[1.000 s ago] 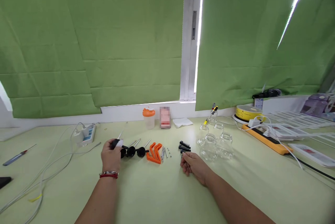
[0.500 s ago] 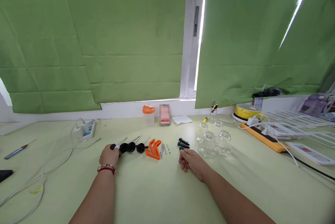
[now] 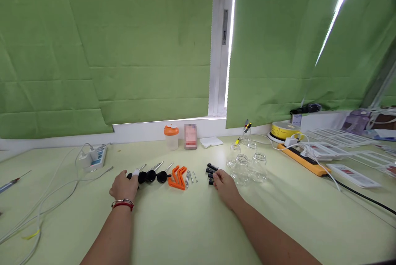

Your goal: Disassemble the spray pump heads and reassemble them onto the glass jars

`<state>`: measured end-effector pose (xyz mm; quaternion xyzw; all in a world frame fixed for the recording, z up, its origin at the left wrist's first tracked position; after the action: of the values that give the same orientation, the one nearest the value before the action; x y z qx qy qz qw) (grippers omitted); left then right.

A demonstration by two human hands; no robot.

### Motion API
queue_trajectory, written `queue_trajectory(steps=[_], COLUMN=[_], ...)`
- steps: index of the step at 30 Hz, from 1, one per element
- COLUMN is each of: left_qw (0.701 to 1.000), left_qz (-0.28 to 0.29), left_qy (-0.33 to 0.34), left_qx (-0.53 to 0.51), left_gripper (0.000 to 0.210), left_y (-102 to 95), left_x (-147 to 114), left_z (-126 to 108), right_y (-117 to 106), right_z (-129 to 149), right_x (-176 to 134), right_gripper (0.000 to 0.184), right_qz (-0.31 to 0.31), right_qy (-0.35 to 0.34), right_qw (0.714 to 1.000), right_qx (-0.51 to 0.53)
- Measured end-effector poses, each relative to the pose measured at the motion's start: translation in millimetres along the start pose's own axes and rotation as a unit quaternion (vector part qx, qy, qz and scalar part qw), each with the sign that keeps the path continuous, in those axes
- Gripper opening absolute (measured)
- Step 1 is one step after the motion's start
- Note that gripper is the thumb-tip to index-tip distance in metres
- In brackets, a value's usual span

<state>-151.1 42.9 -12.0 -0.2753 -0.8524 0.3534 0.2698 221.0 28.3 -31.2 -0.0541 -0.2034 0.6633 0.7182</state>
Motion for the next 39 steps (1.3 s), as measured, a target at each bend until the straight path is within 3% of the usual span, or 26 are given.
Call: queue_trajectory(steps=[3,5,7,10,15,19,22,29,34,39], left_qw=[0.995,0.973,0.942,0.886,0.766,0.674,0.629,0.622,0.623,0.648], left_qz=[-0.06,-0.132,-0.137,-0.045,0.204,0.337,0.403,0.427,0.43,0.434], left_qy=[0.076,0.191,0.302,0.458,0.608,0.657,0.665,0.655,0.652,0.626], left_qx=[0.0,-0.019,-0.042,-0.062,-0.051,-0.012,0.021,0.047,0.047,0.007], left_gripper=[0.061,0.062,0.063,0.064,0.072,0.083,0.081,0.079,0.078,0.079], left_y=[-6.0,-9.1,-9.5,-6.2,4.1,13.9,19.3,22.2,21.7,18.7], left_x=[-13,-26,-43,-72,-122,-147,-153,-153,-154,-154], left_z=[-14,-28,-41,-60,-81,-84,-83,-83,-84,-83], right_y=[-8,-10,-11,-10,-10,-12,-13,-10,-8,-6], right_z=[3,4,5,4,-5,-9,-7,-5,-9,-7], right_x=[4,5,5,6,10,11,9,6,7,6], right_gripper=[0.019,0.017,0.014,0.016,0.036,0.052,0.046,0.023,0.019,0.019], right_qz=[-0.089,-0.102,-0.098,-0.096,-0.072,-0.057,-0.042,0.018,0.033,0.056], right_qy=[-0.067,-0.078,-0.085,-0.089,-0.034,-0.02,-0.065,-0.129,-0.119,-0.12], right_qw=[0.991,0.988,0.986,0.985,0.992,0.992,0.986,0.972,0.972,0.967], right_qx=[-0.07,-0.086,-0.1,-0.112,-0.102,-0.114,-0.145,-0.197,-0.198,-0.217])
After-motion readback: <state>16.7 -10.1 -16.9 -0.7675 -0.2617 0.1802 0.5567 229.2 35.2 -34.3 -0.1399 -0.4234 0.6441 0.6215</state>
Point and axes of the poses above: each hand's wrist, its own x-axis towards the middle knuckle, its own y-axis out of the palm, z = x × y, the point moved 1 cm from there along x, towards the middle knuckle
